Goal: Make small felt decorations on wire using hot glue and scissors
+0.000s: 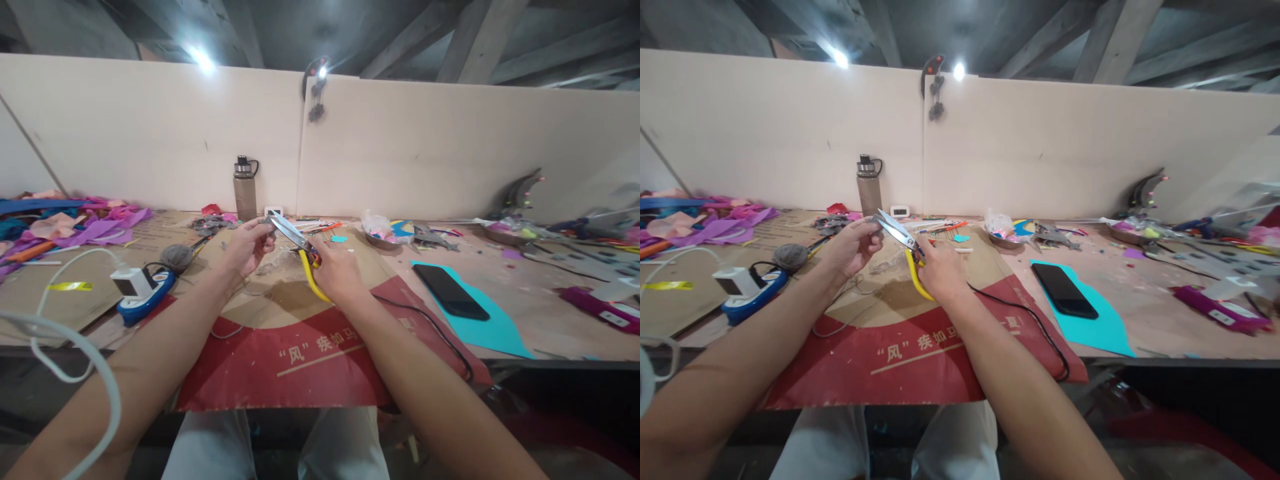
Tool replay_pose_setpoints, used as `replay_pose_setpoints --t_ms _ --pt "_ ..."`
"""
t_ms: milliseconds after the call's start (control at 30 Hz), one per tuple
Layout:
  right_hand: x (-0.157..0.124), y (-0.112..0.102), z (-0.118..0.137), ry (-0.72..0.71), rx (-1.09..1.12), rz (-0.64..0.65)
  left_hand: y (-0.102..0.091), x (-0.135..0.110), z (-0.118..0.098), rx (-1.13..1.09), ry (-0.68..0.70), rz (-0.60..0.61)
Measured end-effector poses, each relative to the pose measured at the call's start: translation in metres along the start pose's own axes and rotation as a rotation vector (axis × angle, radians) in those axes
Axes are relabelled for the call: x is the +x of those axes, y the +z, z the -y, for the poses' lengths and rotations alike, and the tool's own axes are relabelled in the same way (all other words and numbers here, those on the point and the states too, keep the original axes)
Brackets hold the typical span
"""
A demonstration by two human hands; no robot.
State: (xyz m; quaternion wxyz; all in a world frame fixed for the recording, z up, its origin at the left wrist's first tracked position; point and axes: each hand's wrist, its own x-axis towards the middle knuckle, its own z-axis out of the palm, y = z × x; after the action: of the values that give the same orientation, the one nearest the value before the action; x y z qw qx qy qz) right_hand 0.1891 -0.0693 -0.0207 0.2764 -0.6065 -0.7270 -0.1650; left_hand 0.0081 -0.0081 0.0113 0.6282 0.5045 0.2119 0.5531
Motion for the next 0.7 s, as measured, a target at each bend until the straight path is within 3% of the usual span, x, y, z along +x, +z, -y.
replay_pose_setpoints --t_ms 700 --pt "0.0004 -0.0031 0.0007 0.009 -0.004 -0.016 -0.0048 0.0036 0.0009 0.005 0.019 0.012"
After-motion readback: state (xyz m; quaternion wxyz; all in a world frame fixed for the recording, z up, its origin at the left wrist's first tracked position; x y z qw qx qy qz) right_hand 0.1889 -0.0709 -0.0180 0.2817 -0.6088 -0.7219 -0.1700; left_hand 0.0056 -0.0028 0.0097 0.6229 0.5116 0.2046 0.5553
